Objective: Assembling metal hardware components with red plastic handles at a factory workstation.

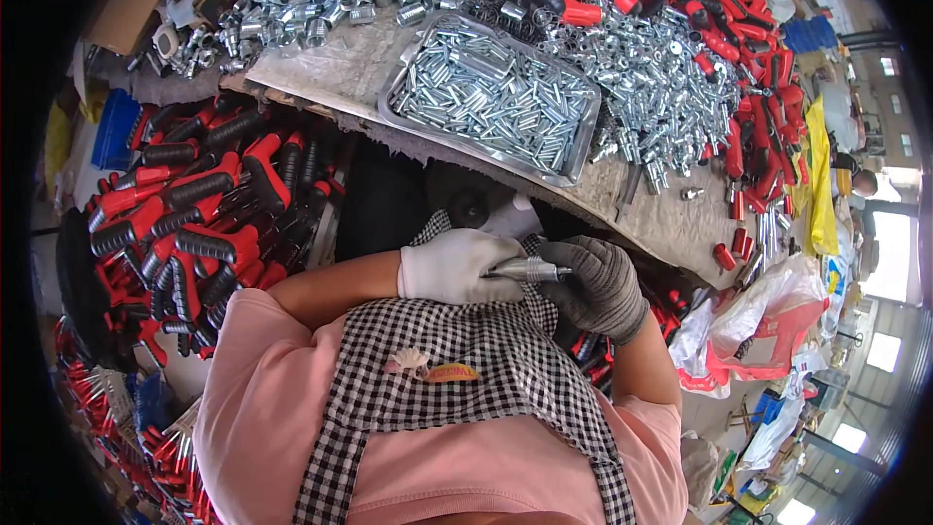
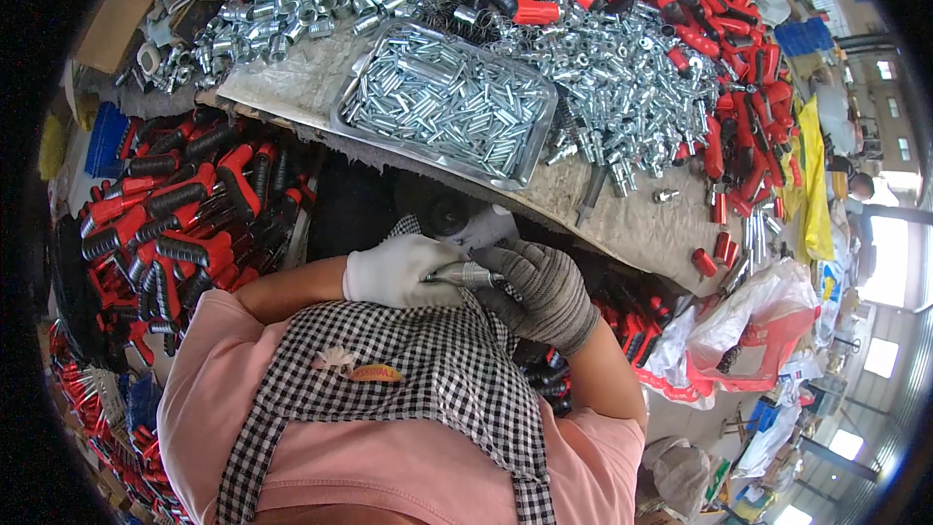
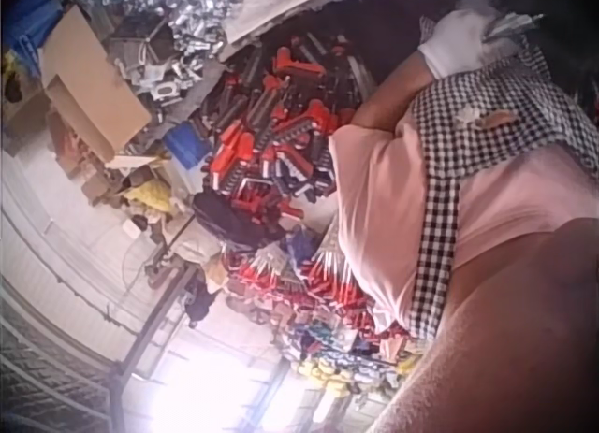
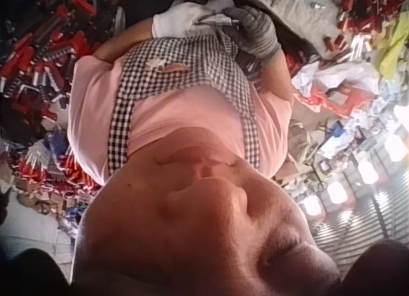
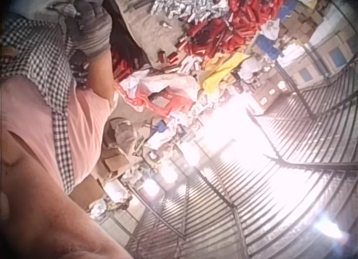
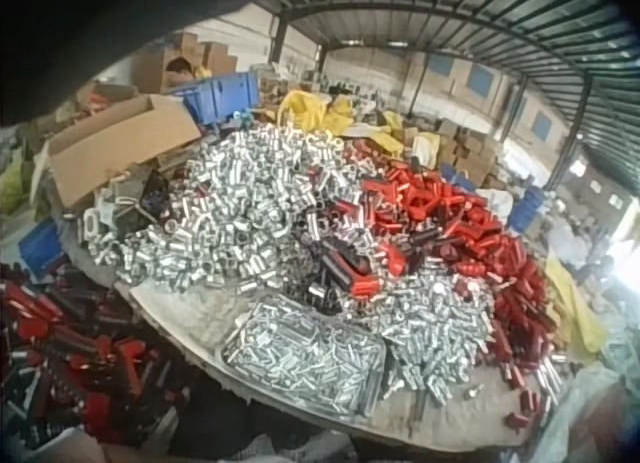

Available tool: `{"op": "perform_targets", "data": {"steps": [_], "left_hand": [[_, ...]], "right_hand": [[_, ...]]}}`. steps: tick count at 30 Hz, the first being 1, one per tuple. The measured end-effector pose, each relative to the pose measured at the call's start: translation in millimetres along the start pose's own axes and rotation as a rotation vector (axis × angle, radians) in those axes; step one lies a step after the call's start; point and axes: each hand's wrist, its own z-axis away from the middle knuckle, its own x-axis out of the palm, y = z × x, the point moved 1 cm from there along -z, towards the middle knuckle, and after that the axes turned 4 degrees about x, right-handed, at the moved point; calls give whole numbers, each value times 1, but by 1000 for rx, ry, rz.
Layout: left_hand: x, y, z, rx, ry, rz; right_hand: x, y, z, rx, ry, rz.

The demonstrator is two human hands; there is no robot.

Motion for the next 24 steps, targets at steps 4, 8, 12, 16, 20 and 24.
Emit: {"op": "perform_targets", "data": {"steps": [4,8,12,16,20,24], "left_hand": [[0,1,-1,-32,-75,7],[0,2,-2,-58,-105,23],[6,-4,-2,-16,-100,-46],[8,-4,1,-14,-36,57],[-1,0,6,-133,-164,189],[-1,-3,4,-80,-128,124]], "right_hand": [[1,1,4,84,-32,-9],[4,5,6,110,-38,-73],[19,10,-2,23,69,-165],[44,2,-12,77,48,-894],[65,-1,-12,111,141,-1445],[67,2,-17,122,183,-1522]]}}
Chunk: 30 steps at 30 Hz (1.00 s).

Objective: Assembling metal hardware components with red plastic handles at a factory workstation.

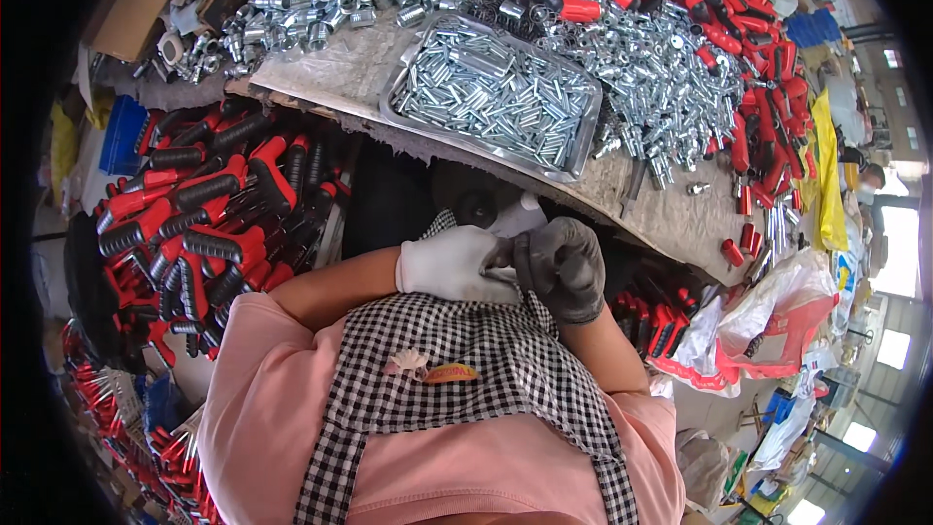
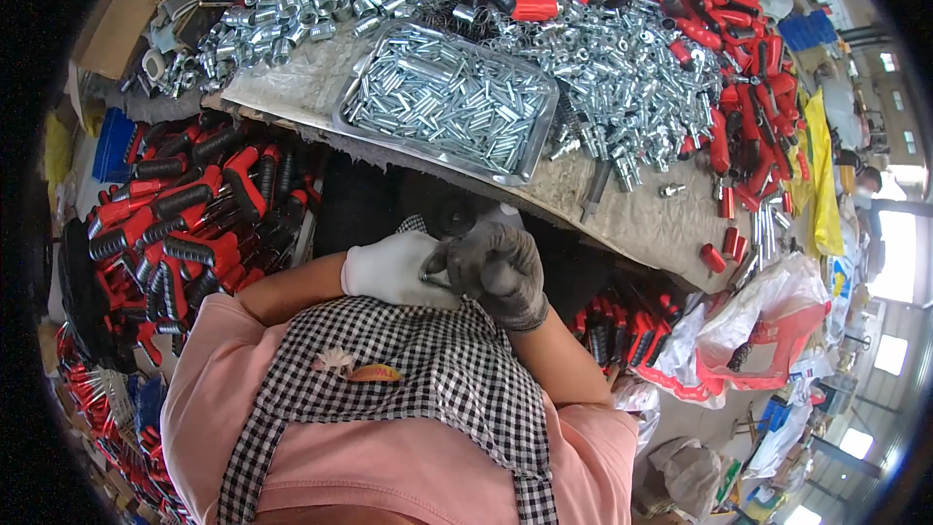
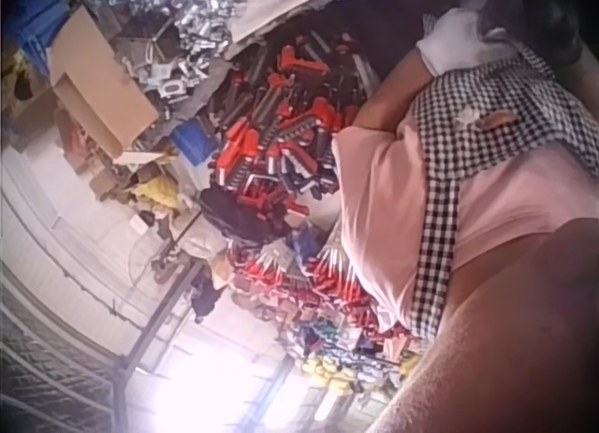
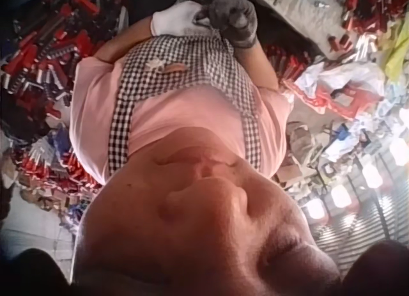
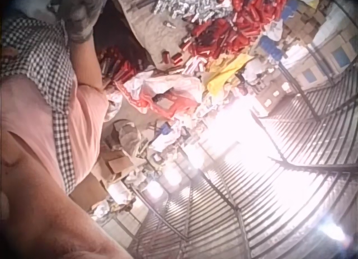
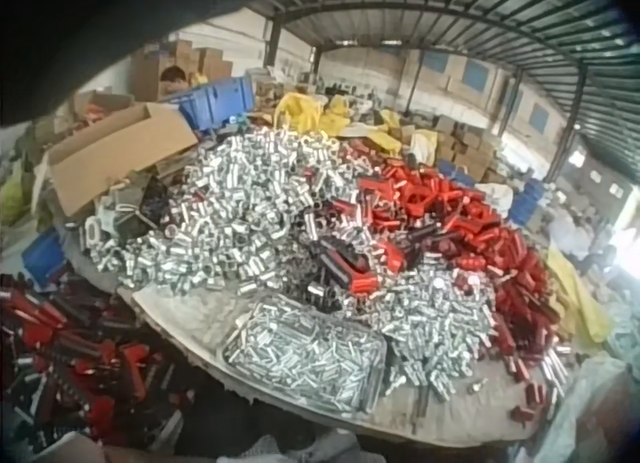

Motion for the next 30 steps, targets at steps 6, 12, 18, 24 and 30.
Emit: {"op": "perform_targets", "data": {"steps": [6,12,18,24,30], "left_hand": [[2,-4,-6,83,52,-127],[13,5,-3,-114,178,-351],[11,9,-4,-112,280,-304],[14,4,-2,-122,241,-250],[-14,6,0,-67,-312,523]], "right_hand": [[-4,12,-5,-183,183,-62],[1,13,-12,-207,368,-11],[-8,23,-14,-221,340,8],[-3,18,-7,-197,383,95],[24,-3,-8,14,-35,337]]}}
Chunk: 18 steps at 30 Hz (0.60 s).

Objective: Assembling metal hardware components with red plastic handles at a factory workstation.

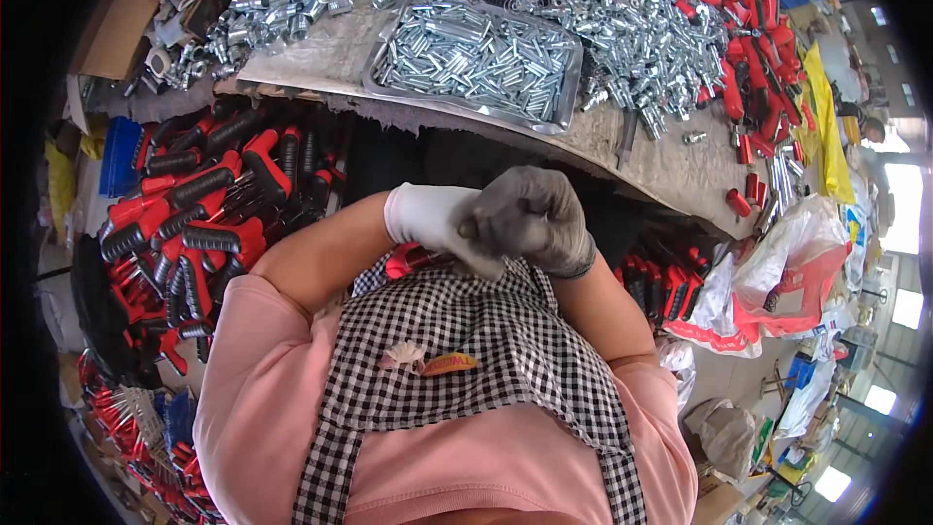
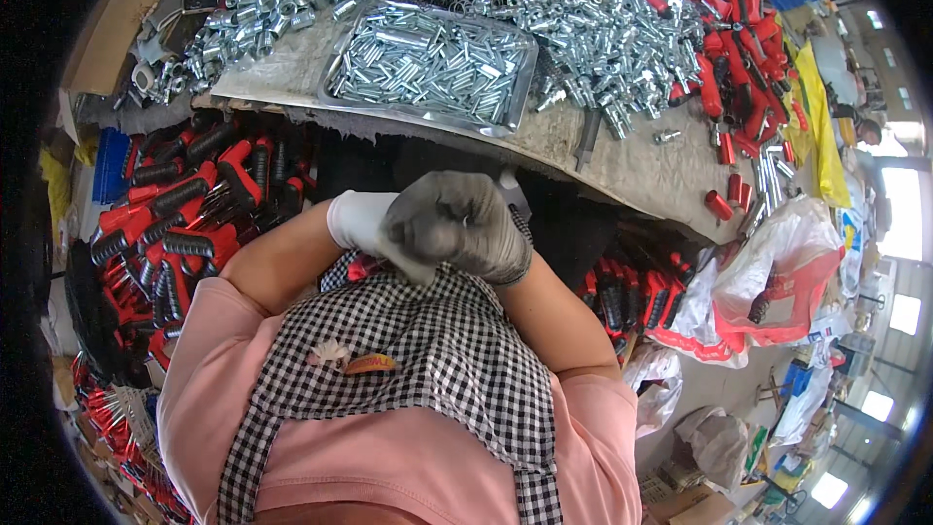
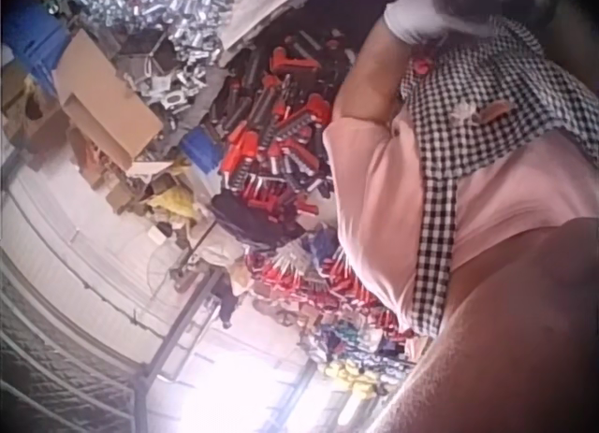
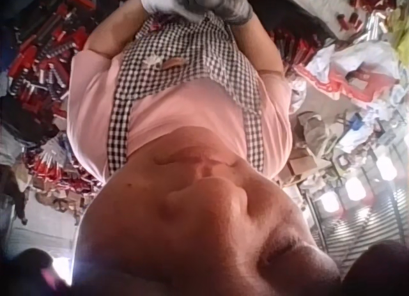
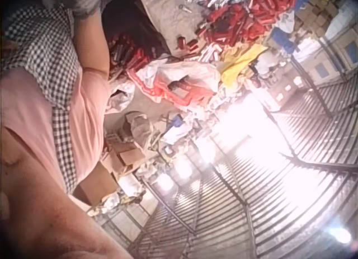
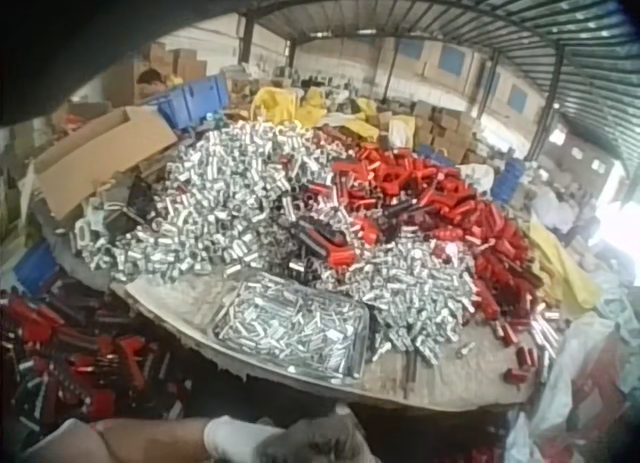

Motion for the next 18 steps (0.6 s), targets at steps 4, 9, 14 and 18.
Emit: {"op": "perform_targets", "data": {"steps": [4,9,14,18], "left_hand": [[7,-3,-3,-23,150,-12],[15,-17,-12,106,492,-285],[2,-15,-23,160,508,-647],[6,-15,-26,-24,589,-565]], "right_hand": [[-2,1,-5,-149,-102,2],[5,15,-11,20,313,-215],[-7,17,-25,31,428,-273],[-16,25,-18,-71,425,-186]]}}
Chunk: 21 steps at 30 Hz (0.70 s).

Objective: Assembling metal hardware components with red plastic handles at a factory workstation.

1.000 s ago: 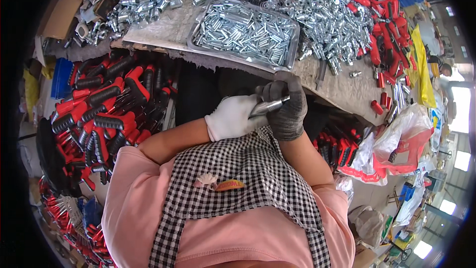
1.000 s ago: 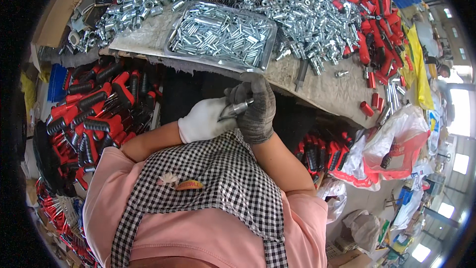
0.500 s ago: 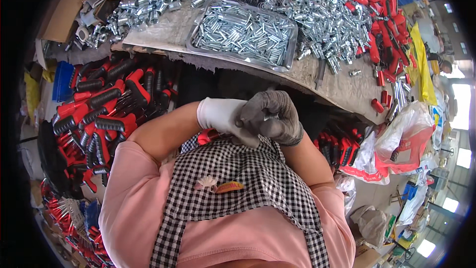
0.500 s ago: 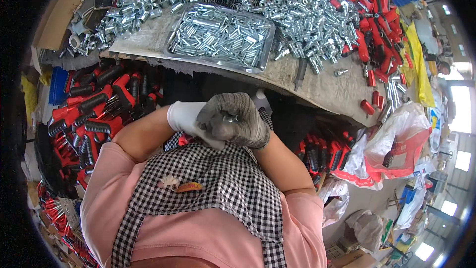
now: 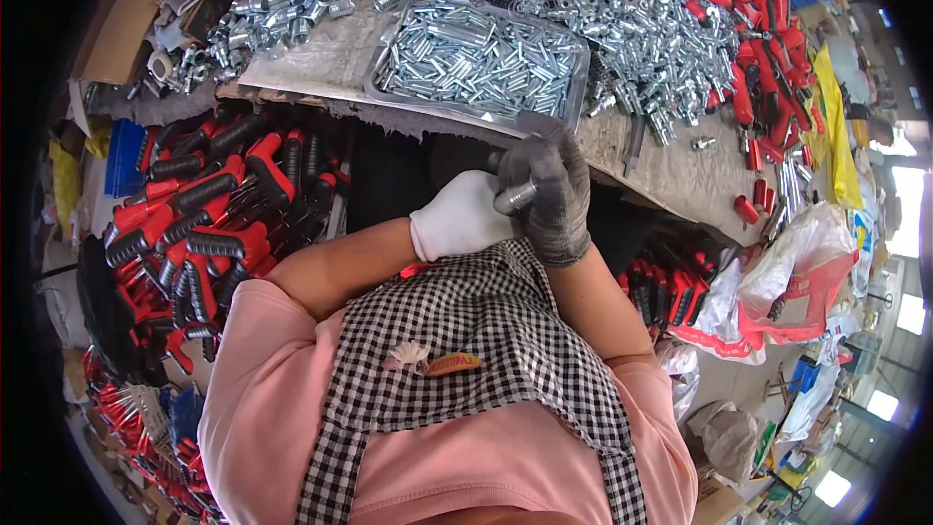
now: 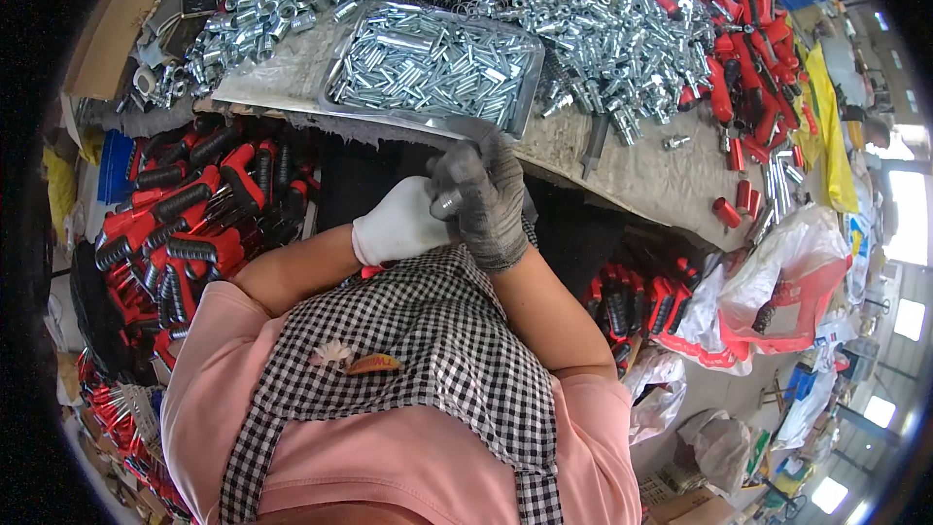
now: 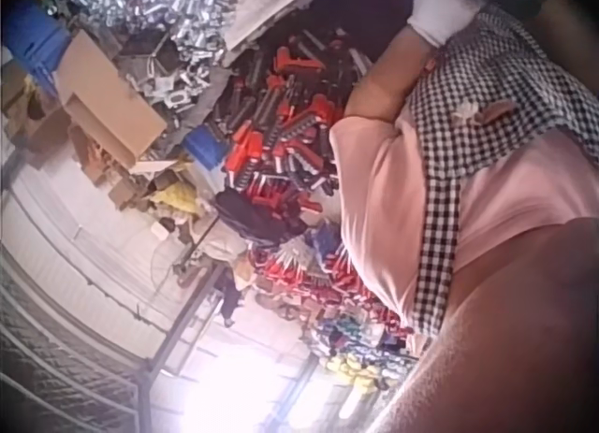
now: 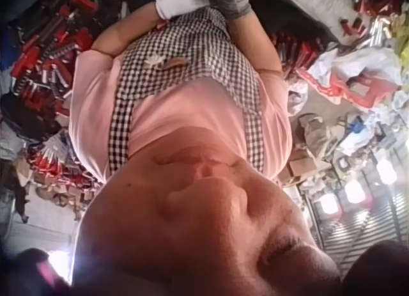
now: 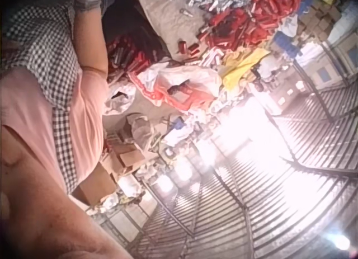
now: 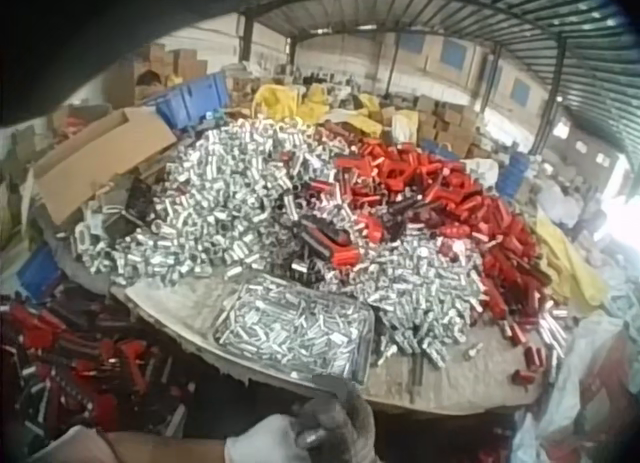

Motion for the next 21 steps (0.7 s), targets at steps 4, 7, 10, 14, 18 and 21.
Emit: {"op": "perform_targets", "data": {"steps": [4,7,10,14,18,21], "left_hand": [[-30,21,12,-31,150,217],[-62,26,19,100,491,510],[-80,30,18,261,636,1144],[-58,9,10,-16,743,1610],[-3,-62,15,-468,700,1789],[48,-140,6,-591,277,1811]], "right_hand": [[-13,11,9,-162,-76,126],[-50,33,36,71,-287,428],[-45,18,47,-162,-362,1236],[-64,-8,52,-22,-285,751],[-97,-13,72,527,7,125],[-114,1,80,747,219,17]]}}
